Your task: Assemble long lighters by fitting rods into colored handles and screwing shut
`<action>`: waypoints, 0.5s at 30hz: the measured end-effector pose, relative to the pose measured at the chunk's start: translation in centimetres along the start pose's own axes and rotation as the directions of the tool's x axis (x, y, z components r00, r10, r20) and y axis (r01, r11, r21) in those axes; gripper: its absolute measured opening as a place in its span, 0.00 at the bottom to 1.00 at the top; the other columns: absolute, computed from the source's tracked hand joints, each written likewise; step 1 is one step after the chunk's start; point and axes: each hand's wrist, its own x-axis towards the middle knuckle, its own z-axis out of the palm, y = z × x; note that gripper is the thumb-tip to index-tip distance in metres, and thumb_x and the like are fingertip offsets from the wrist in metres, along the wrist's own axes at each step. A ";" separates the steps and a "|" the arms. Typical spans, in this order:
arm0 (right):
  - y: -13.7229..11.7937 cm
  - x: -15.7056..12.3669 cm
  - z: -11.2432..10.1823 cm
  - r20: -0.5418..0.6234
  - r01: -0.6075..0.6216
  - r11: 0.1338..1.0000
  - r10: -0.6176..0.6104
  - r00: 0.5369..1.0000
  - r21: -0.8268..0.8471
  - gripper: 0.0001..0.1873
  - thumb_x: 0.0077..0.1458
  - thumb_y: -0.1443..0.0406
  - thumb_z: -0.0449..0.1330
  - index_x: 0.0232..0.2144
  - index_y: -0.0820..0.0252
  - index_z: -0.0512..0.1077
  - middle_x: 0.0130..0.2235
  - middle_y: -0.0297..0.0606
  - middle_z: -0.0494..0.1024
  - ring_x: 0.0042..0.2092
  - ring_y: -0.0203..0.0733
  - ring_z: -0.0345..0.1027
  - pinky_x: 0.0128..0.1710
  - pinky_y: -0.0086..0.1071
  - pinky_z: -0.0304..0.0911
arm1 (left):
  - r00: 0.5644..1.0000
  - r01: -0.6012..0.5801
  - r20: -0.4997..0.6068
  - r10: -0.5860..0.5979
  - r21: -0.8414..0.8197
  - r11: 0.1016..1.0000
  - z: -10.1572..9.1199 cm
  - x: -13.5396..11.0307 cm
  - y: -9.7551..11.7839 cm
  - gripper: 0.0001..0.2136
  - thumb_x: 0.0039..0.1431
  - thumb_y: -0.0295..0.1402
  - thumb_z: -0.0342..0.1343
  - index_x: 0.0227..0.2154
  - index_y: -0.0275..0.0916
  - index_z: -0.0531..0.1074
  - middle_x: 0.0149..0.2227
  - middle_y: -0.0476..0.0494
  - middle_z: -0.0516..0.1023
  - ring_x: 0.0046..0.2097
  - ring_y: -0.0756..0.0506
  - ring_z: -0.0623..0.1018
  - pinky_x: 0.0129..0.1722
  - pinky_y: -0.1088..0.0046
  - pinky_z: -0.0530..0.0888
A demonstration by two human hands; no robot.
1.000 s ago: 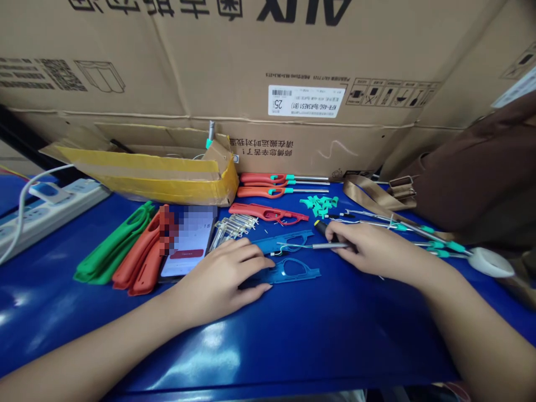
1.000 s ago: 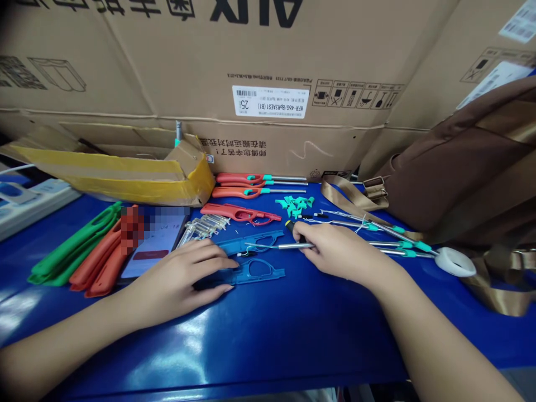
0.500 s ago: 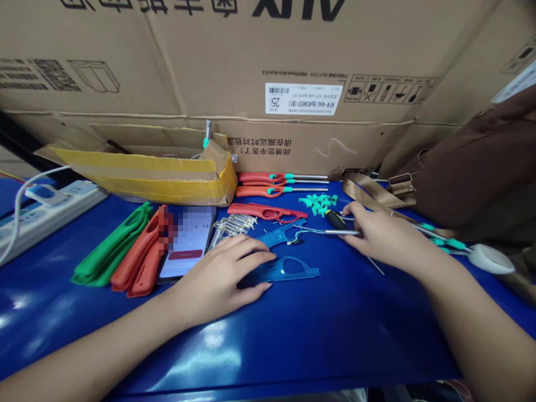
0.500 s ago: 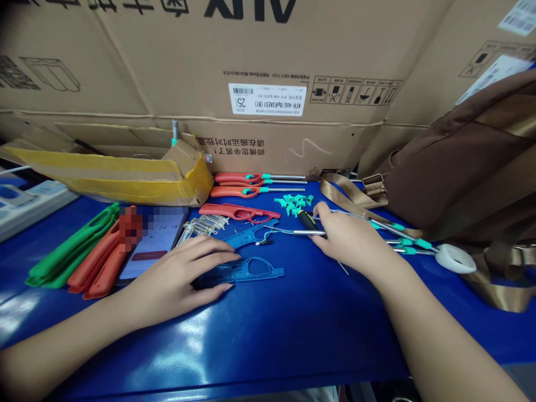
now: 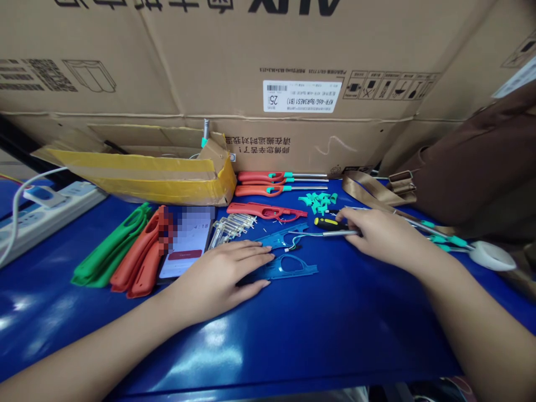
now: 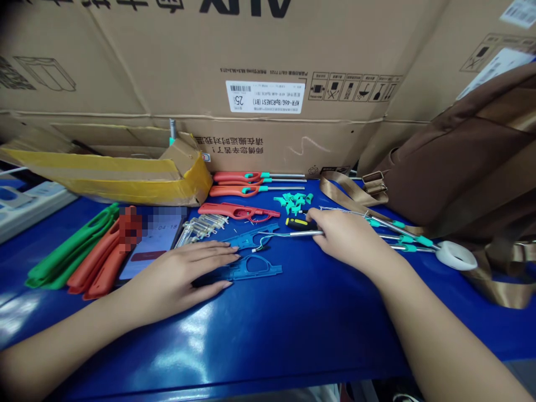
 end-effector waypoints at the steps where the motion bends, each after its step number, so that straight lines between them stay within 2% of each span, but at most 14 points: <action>1: 0.1 0.0 0.0 -0.006 -0.003 1.000 0.003 1.000 0.005 0.14 0.56 0.67 0.59 0.46 0.57 0.74 0.38 0.40 0.82 0.38 0.50 0.76 0.31 0.34 0.57 | 1.000 -0.007 -0.011 0.007 -0.007 1.000 0.0 0.0 0.0 0.18 0.70 0.39 0.56 0.57 0.38 0.74 0.58 0.40 0.79 0.58 0.40 0.79 0.62 0.56 0.75; 5: 0.3 -0.1 -0.1 -0.049 0.007 0.991 0.000 0.999 0.133 0.13 0.56 0.66 0.59 0.45 0.56 0.73 0.35 0.36 0.81 0.33 0.45 0.74 0.30 0.32 0.56 | 0.999 -0.015 -0.035 0.014 -0.025 1.000 0.1 0.0 -0.1 0.17 0.69 0.39 0.57 0.56 0.38 0.75 0.57 0.40 0.80 0.57 0.40 0.80 0.61 0.57 0.77; 8: 0.0 -0.3 -0.4 -0.127 0.045 0.971 -0.015 0.992 0.236 0.08 0.58 0.60 0.60 0.40 0.56 0.72 0.28 0.32 0.77 0.28 0.41 0.69 0.28 0.31 0.54 | 0.999 -0.001 -0.034 0.000 -0.030 1.000 0.0 0.0 -0.1 0.17 0.69 0.38 0.57 0.57 0.38 0.74 0.57 0.41 0.80 0.57 0.40 0.80 0.61 0.57 0.76; 12: -0.8 -0.6 -0.6 -0.218 0.107 0.937 -0.035 0.975 0.331 0.16 0.60 0.49 0.61 0.36 0.54 0.71 0.23 0.28 0.70 0.24 0.37 0.61 0.24 0.31 0.51 | 0.999 0.040 -0.031 -0.040 -0.008 0.999 -0.1 0.0 -0.1 0.17 0.69 0.36 0.57 0.57 0.39 0.74 0.56 0.41 0.81 0.57 0.39 0.80 0.61 0.55 0.76; 15: -1.5 -0.7 -0.8 -0.209 0.205 0.870 -0.121 0.970 0.448 0.16 0.67 0.50 0.55 0.37 0.54 0.73 0.27 0.30 0.73 0.27 0.37 0.65 0.28 0.31 0.56 | 0.993 0.092 -0.071 -0.093 -0.020 0.996 -0.2 0.0 0.0 0.19 0.67 0.39 0.59 0.57 0.38 0.74 0.55 0.40 0.81 0.57 0.38 0.79 0.60 0.54 0.76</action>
